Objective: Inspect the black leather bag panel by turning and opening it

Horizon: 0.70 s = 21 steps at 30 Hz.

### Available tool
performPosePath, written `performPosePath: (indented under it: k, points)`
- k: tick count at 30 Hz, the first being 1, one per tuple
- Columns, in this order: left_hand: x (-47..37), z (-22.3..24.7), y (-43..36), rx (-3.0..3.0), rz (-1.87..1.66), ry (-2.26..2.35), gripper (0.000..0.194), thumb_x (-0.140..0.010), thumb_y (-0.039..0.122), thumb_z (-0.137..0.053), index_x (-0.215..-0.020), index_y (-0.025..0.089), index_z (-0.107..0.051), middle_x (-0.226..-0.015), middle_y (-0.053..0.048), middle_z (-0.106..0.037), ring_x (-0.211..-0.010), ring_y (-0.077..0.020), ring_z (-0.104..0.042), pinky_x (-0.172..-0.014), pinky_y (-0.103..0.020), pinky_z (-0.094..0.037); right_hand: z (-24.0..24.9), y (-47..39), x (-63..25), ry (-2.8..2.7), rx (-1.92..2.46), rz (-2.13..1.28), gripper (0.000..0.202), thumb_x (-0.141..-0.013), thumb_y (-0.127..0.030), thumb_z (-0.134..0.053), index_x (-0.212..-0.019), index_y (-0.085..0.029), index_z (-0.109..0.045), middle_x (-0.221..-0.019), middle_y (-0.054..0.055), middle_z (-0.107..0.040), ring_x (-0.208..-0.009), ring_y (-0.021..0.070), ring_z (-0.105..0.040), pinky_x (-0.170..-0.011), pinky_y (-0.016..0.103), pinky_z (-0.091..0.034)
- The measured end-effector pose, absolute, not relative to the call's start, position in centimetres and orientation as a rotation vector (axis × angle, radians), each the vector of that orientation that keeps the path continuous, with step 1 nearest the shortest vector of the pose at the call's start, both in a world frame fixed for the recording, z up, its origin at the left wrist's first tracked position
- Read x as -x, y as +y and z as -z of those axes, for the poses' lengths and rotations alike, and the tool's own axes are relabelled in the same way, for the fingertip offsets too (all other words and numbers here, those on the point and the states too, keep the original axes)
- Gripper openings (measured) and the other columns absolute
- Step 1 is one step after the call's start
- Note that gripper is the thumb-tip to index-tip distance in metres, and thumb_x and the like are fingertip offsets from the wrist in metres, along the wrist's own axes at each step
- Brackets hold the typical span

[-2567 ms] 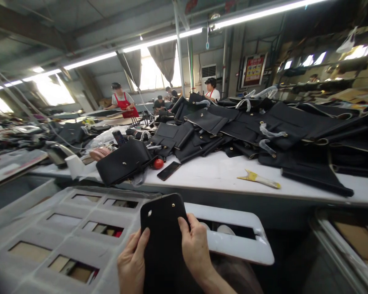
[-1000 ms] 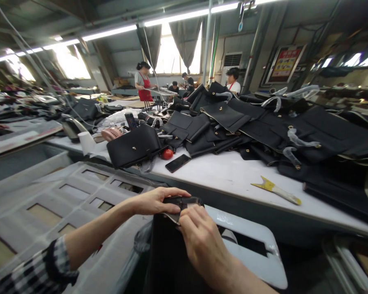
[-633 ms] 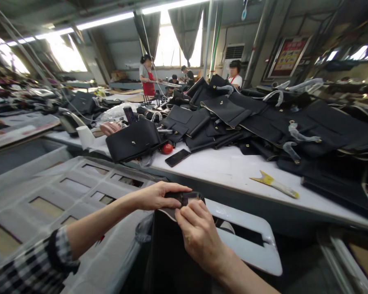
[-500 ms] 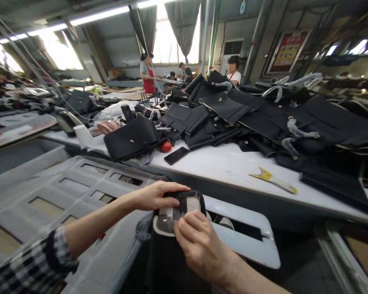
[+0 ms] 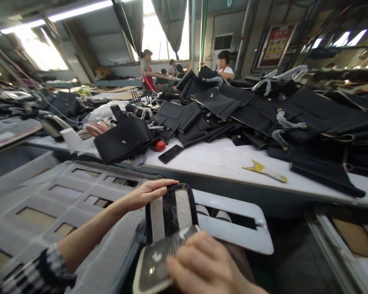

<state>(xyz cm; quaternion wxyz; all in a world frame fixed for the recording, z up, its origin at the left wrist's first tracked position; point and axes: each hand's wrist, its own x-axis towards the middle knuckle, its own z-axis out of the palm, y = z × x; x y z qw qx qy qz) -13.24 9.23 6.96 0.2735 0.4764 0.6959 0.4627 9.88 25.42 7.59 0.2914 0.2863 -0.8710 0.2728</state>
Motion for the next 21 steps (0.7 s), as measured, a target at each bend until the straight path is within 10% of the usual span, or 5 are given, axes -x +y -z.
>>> performPosePath:
  k: [7,21]
  points:
    - [11.6,-4.8,7.8,-0.891,-1.675,1.682,0.077,-0.093,0.071,-0.020,-0.130,0.017,-0.059,-0.131,-0.013,-0.060,-0.126,-0.0363,-0.050,-0.110,-0.050,-0.034,-5.5,28.3,-4.5,-2.338,0.284,-1.781,0.011,-0.076,-0.021,-0.073,-0.076,-0.019,-0.063,-0.079,-0.002,-0.059,-0.076,0.0158,-0.055,-0.071,0.029,-0.043]
    - [11.2,-5.0,8.1,-0.698,-1.700,1.569,0.108,-0.066,0.095,-0.029,-0.130,0.015,-0.061,-0.145,-0.015,-0.048,-0.135,-0.0449,-0.036,-0.115,-0.053,-0.027,-2.9,23.3,-5.6,-2.028,0.538,-1.608,0.029,-0.082,-0.021,-0.063,-0.067,-0.020,-0.039,-0.076,-0.002,-0.045,-0.073,0.0154,-0.045,-0.068,0.030,-0.035]
